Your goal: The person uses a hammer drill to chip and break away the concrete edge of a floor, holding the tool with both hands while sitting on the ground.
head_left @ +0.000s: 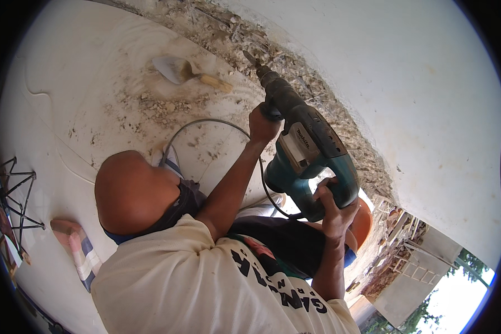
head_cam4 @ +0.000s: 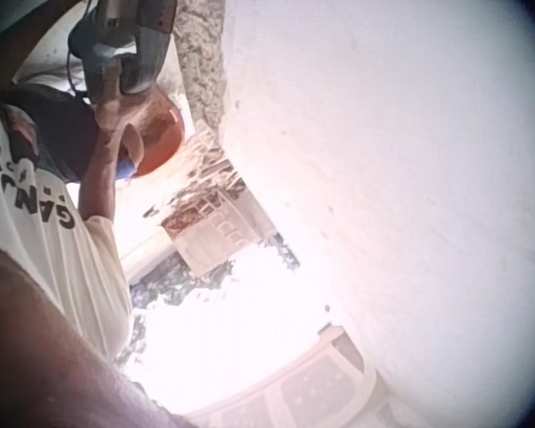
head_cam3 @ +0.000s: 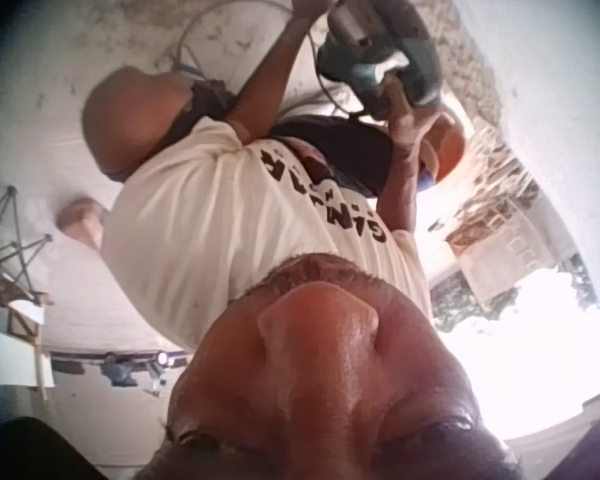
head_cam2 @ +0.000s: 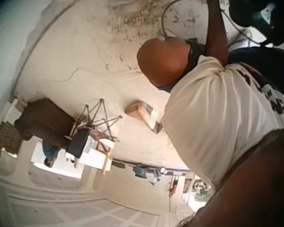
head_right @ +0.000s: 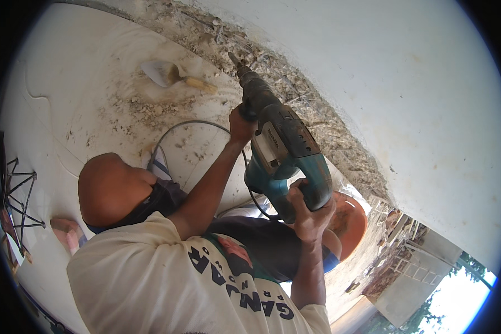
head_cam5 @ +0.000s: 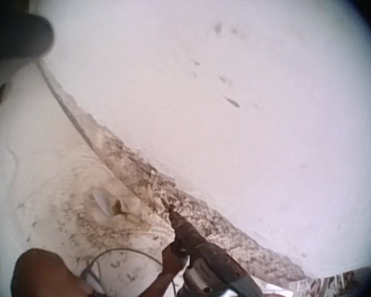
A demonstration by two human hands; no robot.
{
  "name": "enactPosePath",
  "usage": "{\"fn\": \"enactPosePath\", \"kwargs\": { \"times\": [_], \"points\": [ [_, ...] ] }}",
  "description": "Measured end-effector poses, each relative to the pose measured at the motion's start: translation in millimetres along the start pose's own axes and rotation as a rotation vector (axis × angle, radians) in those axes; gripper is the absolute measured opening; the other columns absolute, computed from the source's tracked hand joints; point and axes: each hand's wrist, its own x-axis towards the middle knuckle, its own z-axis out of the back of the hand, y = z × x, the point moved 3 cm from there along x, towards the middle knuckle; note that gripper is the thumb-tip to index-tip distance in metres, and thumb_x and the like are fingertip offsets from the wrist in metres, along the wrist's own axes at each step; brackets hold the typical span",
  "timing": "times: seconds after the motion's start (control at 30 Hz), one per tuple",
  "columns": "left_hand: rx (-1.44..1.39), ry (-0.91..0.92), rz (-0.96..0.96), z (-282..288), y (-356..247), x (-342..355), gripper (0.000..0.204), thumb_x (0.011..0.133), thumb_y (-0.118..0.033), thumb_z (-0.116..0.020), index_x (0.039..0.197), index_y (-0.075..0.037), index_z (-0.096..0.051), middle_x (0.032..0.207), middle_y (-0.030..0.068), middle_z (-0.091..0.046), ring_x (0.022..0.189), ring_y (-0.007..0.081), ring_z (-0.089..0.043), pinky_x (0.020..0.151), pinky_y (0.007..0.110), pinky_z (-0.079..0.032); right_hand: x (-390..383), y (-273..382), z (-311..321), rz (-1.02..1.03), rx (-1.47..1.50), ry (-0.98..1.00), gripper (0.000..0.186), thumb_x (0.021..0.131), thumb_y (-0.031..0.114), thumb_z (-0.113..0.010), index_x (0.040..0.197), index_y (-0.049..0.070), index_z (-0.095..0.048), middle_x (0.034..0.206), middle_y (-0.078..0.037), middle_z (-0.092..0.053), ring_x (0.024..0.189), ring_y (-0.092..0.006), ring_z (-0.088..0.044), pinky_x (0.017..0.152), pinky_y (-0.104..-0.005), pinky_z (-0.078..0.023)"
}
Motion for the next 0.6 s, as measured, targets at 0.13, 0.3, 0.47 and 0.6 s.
{"fn": "enactPosePath", "kwargs": {
  "times": [0.13,0.3,0.47,0.6],
  "points": [
    [0.175,0.029,0.09,0,8,8,0.024,0.073,-0.018,-0.08,0.088,-0.003,-0.069,0.083,0.0203,-0.072,0.085,0.0397,-0.071,0.074,0.045,-0.056,9,-3,-6,-0.042,0.039,-0.018,0.024,0.082,-0.002,-0.067,0.103,-0.001,-0.057,0.077,-0.01,-0.064,0.066,-0.0149,-0.061,0.063,-0.0261,-0.048],
    [0.186,0.038,0.12,3,15,19,0.021,0.072,-0.016,-0.08,0.086,-0.004,-0.069,0.082,0.0186,-0.072,0.084,0.0384,-0.072,0.074,0.044,-0.056,18,-9,-14,-0.068,0.107,-0.026,0.016,0.083,-0.002,-0.065,0.099,-0.001,-0.059,0.075,-0.007,-0.066,0.064,-0.0129,-0.062,0.061,-0.0263,-0.049],
    [0.286,0.074,0.126,-6,7,18,0.026,0.073,-0.021,-0.08,0.085,-0.002,-0.068,0.081,0.0221,-0.071,0.085,0.0421,-0.07,0.074,0.048,-0.056,34,-15,-1,-0.066,0.12,-0.065,0.018,0.083,-0.004,-0.065,0.099,-0.001,-0.058,0.072,-0.008,-0.063,0.06,-0.0148,-0.061,0.059,-0.0268,-0.049],
    [0.187,0.024,0.066,-11,5,22,0.028,0.073,-0.023,-0.08,0.085,-0.001,-0.067,0.08,0.024,-0.07,0.084,0.0446,-0.069,0.074,0.05,-0.056,45,-14,5,-0.092,0.145,-0.102,0.02,0.082,-0.007,-0.064,0.1,-0.001,-0.057,0.07,-0.009,-0.062,0.058,-0.0159,-0.061,0.057,-0.0284,-0.049]
  ]
}}
